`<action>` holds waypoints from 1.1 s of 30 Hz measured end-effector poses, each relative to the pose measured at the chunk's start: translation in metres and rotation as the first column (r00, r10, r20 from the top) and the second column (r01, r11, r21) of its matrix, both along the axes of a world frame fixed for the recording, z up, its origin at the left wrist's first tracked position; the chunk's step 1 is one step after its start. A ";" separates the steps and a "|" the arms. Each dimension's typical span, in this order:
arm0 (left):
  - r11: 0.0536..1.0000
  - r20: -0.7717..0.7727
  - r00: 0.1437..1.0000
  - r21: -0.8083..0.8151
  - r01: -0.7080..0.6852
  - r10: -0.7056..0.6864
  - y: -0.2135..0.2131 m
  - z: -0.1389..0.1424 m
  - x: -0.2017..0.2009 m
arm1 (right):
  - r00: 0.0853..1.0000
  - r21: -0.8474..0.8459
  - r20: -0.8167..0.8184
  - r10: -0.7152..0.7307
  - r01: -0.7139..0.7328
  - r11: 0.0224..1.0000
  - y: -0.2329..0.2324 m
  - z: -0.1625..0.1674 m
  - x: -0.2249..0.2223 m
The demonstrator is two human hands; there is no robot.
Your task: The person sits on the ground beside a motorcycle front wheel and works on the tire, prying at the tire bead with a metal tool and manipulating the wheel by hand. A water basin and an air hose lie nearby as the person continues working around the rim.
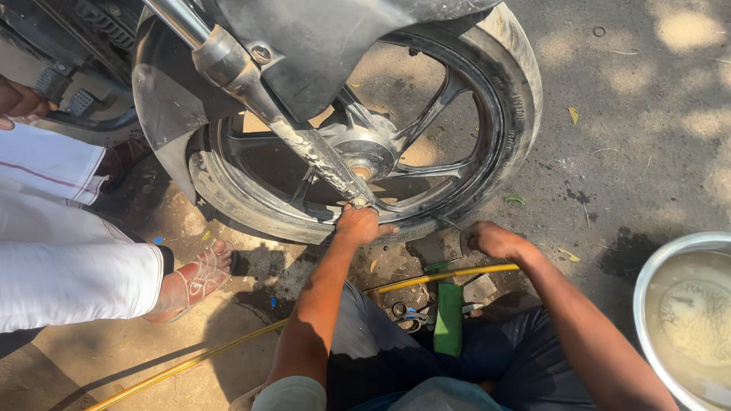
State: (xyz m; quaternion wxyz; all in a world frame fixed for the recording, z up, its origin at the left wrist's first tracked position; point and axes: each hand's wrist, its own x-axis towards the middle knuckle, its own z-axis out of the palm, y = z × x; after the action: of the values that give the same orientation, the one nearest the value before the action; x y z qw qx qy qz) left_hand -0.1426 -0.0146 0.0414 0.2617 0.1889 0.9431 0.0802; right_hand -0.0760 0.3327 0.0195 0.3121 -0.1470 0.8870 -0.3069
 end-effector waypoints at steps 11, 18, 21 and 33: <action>0.991 -0.038 0.999 -0.137 0.007 -0.012 0.004 0.026 0.005 | 0.715 -0.396 0.208 -0.668 0.685 0.611 -0.138 -0.046 0.088; 0.974 -0.291 0.952 -0.169 -0.154 0.100 0.002 0.039 0.030 | 0.995 0.400 0.100 0.007 -0.046 0.916 0.068 -0.031 0.103; 0.955 -0.166 0.966 -0.188 -0.228 0.198 0.033 0.061 0.039 | 0.991 0.213 0.081 -0.102 0.083 0.974 0.076 -0.001 0.130; 0.486 -0.156 0.755 0.841 -0.237 0.637 0.227 0.167 -0.024 | 0.835 -0.810 -0.163 -0.526 0.191 0.554 0.020 0.263 -0.117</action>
State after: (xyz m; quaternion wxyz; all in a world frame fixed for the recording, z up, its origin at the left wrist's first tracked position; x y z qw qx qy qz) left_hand -0.1666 0.2125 0.2080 -0.1034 0.0406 0.8587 0.5003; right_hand -0.1934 0.3525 0.2820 -0.0337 -0.1340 0.7243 -0.6755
